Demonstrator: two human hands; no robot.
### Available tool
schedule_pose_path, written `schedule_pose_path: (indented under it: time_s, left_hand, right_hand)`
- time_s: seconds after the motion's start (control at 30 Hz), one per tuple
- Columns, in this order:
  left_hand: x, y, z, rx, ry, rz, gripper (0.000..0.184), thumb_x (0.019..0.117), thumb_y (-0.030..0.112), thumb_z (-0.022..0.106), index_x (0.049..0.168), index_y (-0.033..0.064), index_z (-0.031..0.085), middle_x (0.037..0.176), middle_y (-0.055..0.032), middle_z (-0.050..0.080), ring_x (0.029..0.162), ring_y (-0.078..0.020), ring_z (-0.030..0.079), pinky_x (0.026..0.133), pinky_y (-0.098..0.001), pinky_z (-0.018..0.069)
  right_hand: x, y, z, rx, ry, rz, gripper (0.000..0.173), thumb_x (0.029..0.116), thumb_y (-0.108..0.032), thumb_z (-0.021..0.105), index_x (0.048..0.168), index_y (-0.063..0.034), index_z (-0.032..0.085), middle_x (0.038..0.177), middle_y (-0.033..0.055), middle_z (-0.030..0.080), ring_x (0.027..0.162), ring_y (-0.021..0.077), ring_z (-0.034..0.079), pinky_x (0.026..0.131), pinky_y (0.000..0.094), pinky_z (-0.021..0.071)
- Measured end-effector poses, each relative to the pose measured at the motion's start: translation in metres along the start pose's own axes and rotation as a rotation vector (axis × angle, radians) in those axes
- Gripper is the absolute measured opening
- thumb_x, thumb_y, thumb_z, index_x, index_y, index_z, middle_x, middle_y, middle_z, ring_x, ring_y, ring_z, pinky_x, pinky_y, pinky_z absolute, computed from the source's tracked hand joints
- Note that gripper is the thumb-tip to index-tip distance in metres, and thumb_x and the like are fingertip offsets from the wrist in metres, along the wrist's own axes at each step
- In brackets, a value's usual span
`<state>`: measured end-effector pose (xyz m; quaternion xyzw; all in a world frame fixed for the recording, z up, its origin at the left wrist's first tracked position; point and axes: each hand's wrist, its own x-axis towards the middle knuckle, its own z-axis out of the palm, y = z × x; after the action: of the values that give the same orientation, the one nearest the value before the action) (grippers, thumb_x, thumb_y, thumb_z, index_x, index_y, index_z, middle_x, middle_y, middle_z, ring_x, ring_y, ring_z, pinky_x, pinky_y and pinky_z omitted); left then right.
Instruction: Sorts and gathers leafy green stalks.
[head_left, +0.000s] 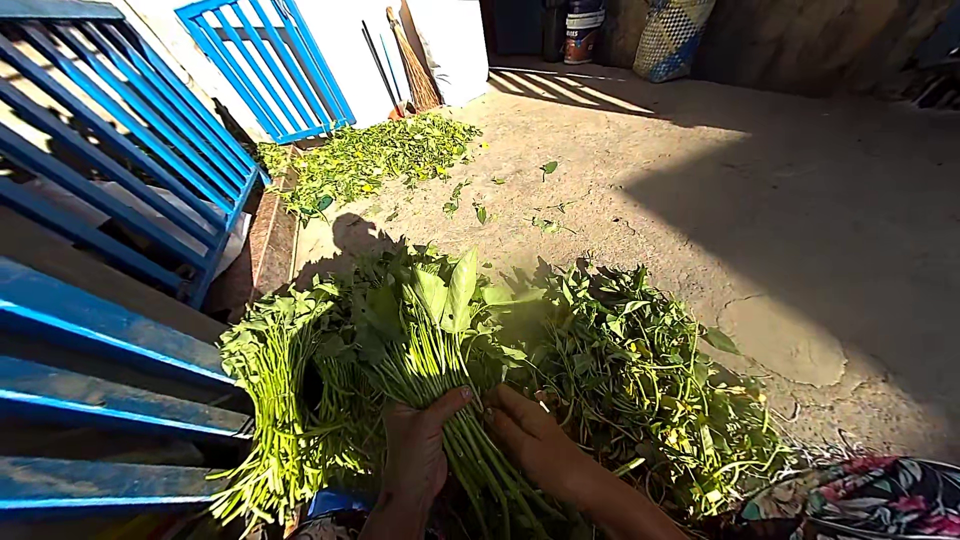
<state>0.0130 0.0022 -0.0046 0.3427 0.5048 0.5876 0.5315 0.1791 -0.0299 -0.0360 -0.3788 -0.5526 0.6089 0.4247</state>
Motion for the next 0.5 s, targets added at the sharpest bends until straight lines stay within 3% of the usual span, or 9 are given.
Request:
schedule_pose_path:
  time_s: [0.13,0.27,0.37,0.4,0.5]
  left_hand:
    - [0.004,0.006,0.0,-0.005,0.135,0.0,0.05,0.0676,-0.017,0.081,0.113,-0.0113,0.06,0.094,-0.0263,0.071,0.081,-0.0337,0.073,0.073,-0.0485,0.0642]
    - [0.019,0.026,-0.019,-0.068,0.377,0.101,0.044,0.076,-0.014,0.076,0.116,-0.0073,0.059,0.092,-0.0227,0.071,0.077,-0.0302,0.072,0.068,-0.0482,0.0636]
    - [0.021,0.033,-0.028,-0.043,0.441,0.154,0.048,0.0741,-0.012,0.079,0.118,-0.0051,0.059,0.096,-0.02,0.072,0.082,-0.0293,0.073,0.071,-0.0488,0.0639]
    - [0.02,0.032,-0.027,-0.037,0.449,0.17,0.05,0.0728,-0.012,0.081,0.117,-0.0043,0.06,0.097,-0.019,0.072,0.082,-0.0288,0.074,0.071,-0.0485,0.0641]
    - [0.021,0.037,-0.027,-0.064,0.447,0.205,0.052,0.0736,-0.01,0.081,0.12,-0.0013,0.059,0.1,-0.0171,0.072,0.085,-0.0272,0.073,0.074,-0.0484,0.0635]
  right_hand:
    - [-0.013,0.014,-0.001,-0.159,-0.035,0.011,0.033,0.1107,-0.031,0.041,0.112,-0.0046,0.06,0.081,0.0042,0.058,0.07,0.0115,0.057,0.066,0.0298,0.05]
    - [-0.053,0.038,-0.036,-0.442,-0.131,-0.003,0.044,0.1121,-0.038,0.034,0.113,-0.0039,0.061,0.08,0.0094,0.06,0.072,0.0202,0.061,0.069,0.0405,0.0525]
    - [-0.07,0.037,-0.057,-0.501,-0.132,-0.044,0.042,0.112,-0.037,0.036,0.11,-0.0048,0.062,0.08,0.0078,0.059,0.072,0.0178,0.059,0.068,0.0366,0.051]
    - [-0.072,0.032,-0.06,-0.559,-0.125,-0.06,0.04,0.1116,-0.035,0.038,0.11,-0.0043,0.063,0.084,0.0092,0.061,0.076,0.0194,0.061,0.071,0.0379,0.0523]
    - [-0.074,0.022,-0.066,-0.823,-0.131,-0.055,0.036,0.1099,-0.027,0.04,0.118,-0.0031,0.066,0.107,0.0161,0.067,0.105,0.0308,0.066,0.096,0.0498,0.0524]
